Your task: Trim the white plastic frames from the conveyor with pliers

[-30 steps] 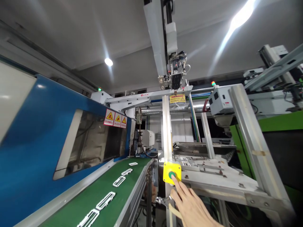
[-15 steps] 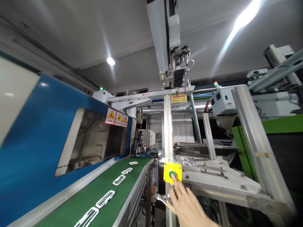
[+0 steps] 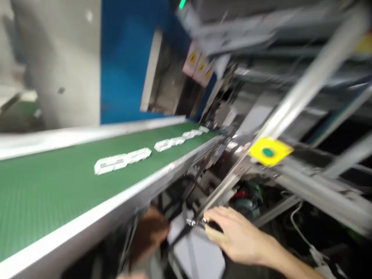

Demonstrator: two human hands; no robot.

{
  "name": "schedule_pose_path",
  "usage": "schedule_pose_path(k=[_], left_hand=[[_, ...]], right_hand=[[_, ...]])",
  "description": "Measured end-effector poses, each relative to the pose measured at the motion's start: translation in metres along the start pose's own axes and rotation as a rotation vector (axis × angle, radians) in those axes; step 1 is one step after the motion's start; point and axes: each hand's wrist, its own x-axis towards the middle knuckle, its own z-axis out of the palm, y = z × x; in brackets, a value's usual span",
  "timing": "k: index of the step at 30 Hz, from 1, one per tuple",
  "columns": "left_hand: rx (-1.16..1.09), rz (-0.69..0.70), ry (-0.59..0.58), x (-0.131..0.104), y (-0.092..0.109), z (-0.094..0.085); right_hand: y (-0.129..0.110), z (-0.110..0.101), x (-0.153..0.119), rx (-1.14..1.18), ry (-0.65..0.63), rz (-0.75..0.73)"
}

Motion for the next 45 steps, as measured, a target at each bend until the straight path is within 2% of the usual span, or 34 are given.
schedule_pose_path(k=[2,3,5,7,16,28,45], left_hand=[[-0.1,-0.107,-0.006,-0.035,-0.028,0.015],[-0.08,-0.073,-0.1,-0.046,-0.036,0.019],[-0.028,0.011,-0.087,-0.06,-0.045,0.021],[0.031,0.041,-0.07,-0.065,-0.047,0.019],[0.072,0.008,0.02,-0.072,-0.041,0.022],[0.054,0.001,0.066,-0.067,-0.038,0.025],[0.15,0.006,0.06,-0.064,-0.031,0.038]], right_hand=[[-0.015,0.021,0.006,0.068,-0.2,-0.159],[-0.022,0.033,0.011,0.094,-0.279,-0.231],[-0.035,0.052,0.02,0.123,-0.384,-0.36],[-0.046,0.063,0.029,0.124,-0.435,-0.461],[-0.064,0.058,0.068,0.031,-0.623,-0.694],[-0.063,0.051,0.084,0.004,-0.691,-0.771],[-0.053,0.049,0.074,-0.006,-0.727,-0.735]])
